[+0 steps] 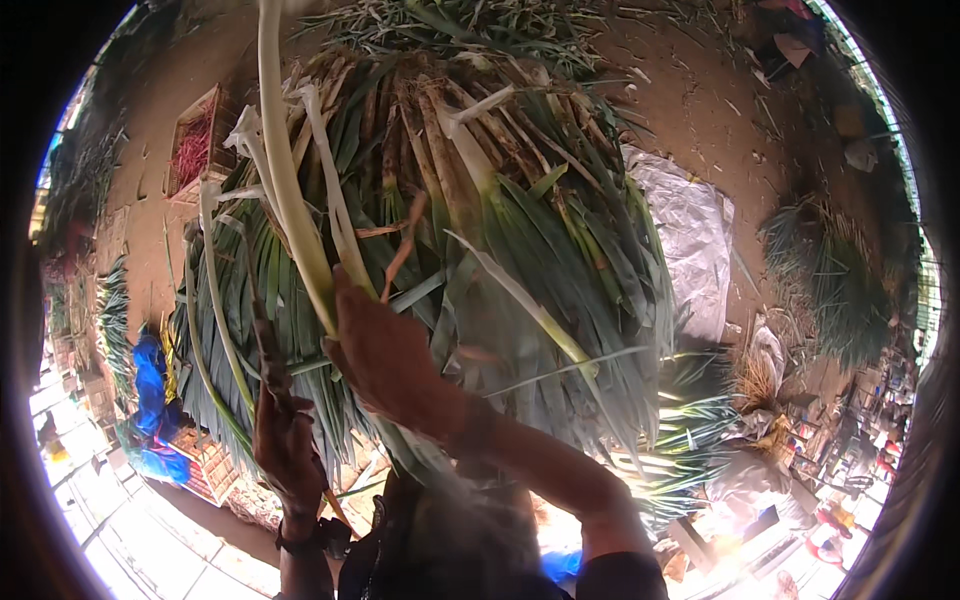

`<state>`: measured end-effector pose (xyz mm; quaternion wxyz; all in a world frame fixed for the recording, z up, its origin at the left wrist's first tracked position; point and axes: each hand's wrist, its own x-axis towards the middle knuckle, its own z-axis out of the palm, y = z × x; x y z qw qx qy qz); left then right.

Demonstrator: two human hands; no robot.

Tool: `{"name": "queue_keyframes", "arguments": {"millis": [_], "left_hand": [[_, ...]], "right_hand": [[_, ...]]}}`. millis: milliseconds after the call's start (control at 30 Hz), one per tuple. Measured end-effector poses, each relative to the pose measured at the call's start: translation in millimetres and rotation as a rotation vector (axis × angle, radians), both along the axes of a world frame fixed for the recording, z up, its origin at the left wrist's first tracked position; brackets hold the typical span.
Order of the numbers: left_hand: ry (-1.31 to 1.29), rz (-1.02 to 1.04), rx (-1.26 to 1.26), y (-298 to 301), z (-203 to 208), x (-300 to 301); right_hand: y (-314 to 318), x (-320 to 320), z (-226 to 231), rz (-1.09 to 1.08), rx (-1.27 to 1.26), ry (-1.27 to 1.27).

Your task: Trimming roots and outer layers of leeks using shears in an agricultural facility.

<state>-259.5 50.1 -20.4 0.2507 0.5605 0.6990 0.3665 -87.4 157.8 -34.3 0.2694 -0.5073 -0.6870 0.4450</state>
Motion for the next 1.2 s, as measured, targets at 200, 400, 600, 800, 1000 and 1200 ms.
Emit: {"name": "queue_keyframes", "arguments": {"millis": [200, 400, 600, 800, 1000, 1200], "left_hand": [[0.03, -0.189, -0.187, -18.3, -9.8, 13.6], [-0.128, -0.318, -0.262, -27.3, -25.7, 49.2], [-0.149, -0.414, -0.27, -34.3, -35.0, 60.2], [-0.161, -0.406, -0.3, -33.0, -36.1, 62.6], [-0.151, -0.397, -0.316, -41.8, -44.4, 61.3], [-0.18, -0.443, -0.348, -41.3, -47.8, 80.0]], "right_hand": [[17.7, 57.8, -106.6, -0.052, 0.522, -0.486], [113.4, 216.4, -148.8, -0.296, 0.568, -0.992], [143.1, 242.3, -146.0, -0.066, 0.378, -1.193], [152.3, 268.0, -47.8, -0.306, -0.009, -0.352], [162.3, 270.7, 54.5, -0.473, 0.114, -0.093], [255.4, 256.8, 112.9, -0.309, 0.853, -0.129]]}}
